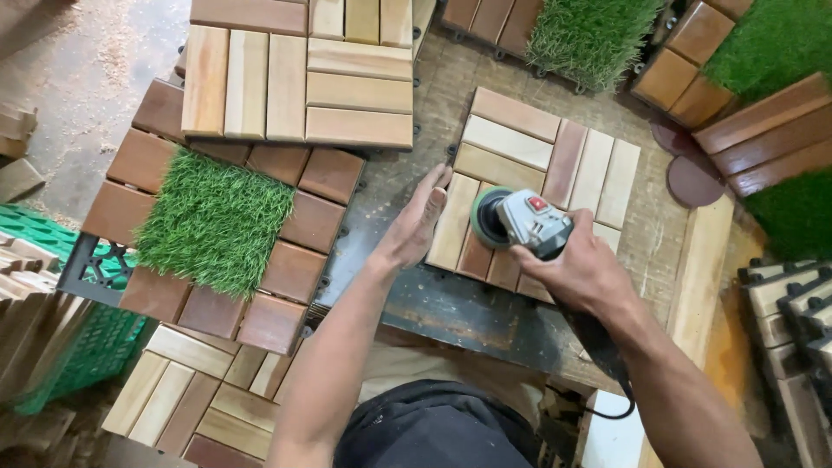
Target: Sanding the surface of interlocking wooden deck tiles using a handheld power sander.
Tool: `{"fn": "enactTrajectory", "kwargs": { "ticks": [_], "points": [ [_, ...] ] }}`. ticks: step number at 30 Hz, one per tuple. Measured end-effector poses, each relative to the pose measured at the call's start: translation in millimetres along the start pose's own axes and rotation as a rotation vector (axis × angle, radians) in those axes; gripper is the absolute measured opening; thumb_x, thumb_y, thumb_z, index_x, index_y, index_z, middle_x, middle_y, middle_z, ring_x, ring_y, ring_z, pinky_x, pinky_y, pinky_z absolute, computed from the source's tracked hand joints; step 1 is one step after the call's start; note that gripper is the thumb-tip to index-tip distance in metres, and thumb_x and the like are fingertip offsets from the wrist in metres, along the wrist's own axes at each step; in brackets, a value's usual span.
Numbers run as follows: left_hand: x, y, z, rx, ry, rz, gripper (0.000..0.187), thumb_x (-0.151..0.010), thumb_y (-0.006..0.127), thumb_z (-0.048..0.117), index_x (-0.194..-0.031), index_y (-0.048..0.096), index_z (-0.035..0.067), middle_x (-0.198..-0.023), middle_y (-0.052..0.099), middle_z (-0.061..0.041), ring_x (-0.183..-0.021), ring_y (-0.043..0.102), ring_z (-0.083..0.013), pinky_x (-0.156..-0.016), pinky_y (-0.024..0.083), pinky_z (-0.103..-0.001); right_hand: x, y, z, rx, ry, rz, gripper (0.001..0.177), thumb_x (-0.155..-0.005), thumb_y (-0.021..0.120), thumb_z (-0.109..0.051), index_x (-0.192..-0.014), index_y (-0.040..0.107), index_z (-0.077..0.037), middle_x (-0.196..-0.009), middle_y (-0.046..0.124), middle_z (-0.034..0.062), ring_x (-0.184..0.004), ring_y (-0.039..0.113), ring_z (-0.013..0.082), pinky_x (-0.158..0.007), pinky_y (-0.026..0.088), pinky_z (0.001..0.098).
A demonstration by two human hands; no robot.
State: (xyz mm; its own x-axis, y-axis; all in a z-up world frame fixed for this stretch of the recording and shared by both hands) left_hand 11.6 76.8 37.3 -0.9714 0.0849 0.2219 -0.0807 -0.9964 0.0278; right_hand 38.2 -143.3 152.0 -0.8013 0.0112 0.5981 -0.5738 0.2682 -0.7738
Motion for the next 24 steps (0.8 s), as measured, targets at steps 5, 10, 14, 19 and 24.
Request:
{"fn": "enactTrajectory", "kwargs": {
  "ticks": [5, 10, 14, 19, 24],
  "points": [
    [1.6, -0.7, 3.3, 0.0, 0.023, -0.012, 0.1, -0.094, 0.028, 0.081, -0.164, 0.02, 0.01, -0.165, 0.032, -0.017, -0.151, 0.028, -0.0403, -0.125, 0.026, -0.051, -39.2, -12.9, 6.5, -0.051, 0.016, 0.161, 0.091, -0.075, 0.078, -0.066, -0.132, 0.036, -0.01, -0.108, 0.07, 0.0289, -0.107, 0.069, 0.0446, -0.095, 0.052, 0.0517],
    [0.6, -0.9, 2.5, 0.018, 0.043, -0.009, 0.1, -0.094, 0.031, 0.08, -0.164, 0.02, 0.01, -0.165, 0.032, -0.018, -0.15, 0.03, -0.04, -0.125, 0.027, -0.051, -27.7, -17.7, -5.8, -0.117, 0.006, 0.132, 0.091, -0.079, 0.075, -0.064, -0.138, 0.034, -0.008, -0.109, 0.069, 0.03, -0.11, 0.068, 0.0454, -0.097, 0.05, 0.0528],
    [3.3, -2.3, 8.0, -0.001, 0.026, -0.035, 0.103, -0.092, 0.029, 0.082, -0.164, 0.019, 0.009, -0.166, 0.029, -0.019, -0.153, 0.025, -0.0387, -0.126, 0.024, -0.05, -24.1, -18.4, -7.2, -0.112, 0.007, 0.081, 0.095, -0.082, 0.07, -0.066, -0.145, 0.028, -0.009, -0.115, 0.067, 0.0314, -0.116, 0.065, 0.0458, -0.1, 0.049, 0.0548],
    [-0.2, -1.2, -1.3, 0.01, 0.019, -0.041, 0.1, -0.093, 0.03, 0.081, -0.165, 0.018, 0.012, -0.167, 0.029, -0.016, -0.152, 0.026, -0.0376, -0.126, 0.025, -0.05, -22.7, -10.7, 3.3, -0.136, -0.013, 0.088, 0.093, -0.083, 0.075, -0.059, -0.145, 0.03, -0.006, -0.106, 0.071, 0.0295, -0.109, 0.068, 0.0463, -0.097, 0.049, 0.0554],
    [-0.8, -1.4, -3.6, 0.017, 0.024, -0.037, 0.099, -0.094, 0.031, 0.081, -0.165, 0.018, 0.012, -0.167, 0.029, -0.016, -0.152, 0.027, -0.0389, -0.125, 0.027, -0.051, -2.4, -5.5, 1.1, -0.113, 0.0, 0.069, 0.09, -0.081, 0.076, -0.056, -0.142, 0.032, -0.008, -0.115, 0.068, 0.0333, -0.114, 0.066, 0.049, -0.099, 0.049, 0.0561]
  ]
}}
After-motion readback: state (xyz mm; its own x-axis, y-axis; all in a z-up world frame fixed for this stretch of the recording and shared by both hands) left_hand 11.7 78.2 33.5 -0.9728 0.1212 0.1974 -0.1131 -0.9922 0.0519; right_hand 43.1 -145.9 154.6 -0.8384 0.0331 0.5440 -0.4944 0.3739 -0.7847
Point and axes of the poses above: each hand's wrist, its own x-axis away from the middle knuckle, its own y-axis out of the palm, z = x × y, the point moved 2 cm from there along -x, towards the middle knuckle
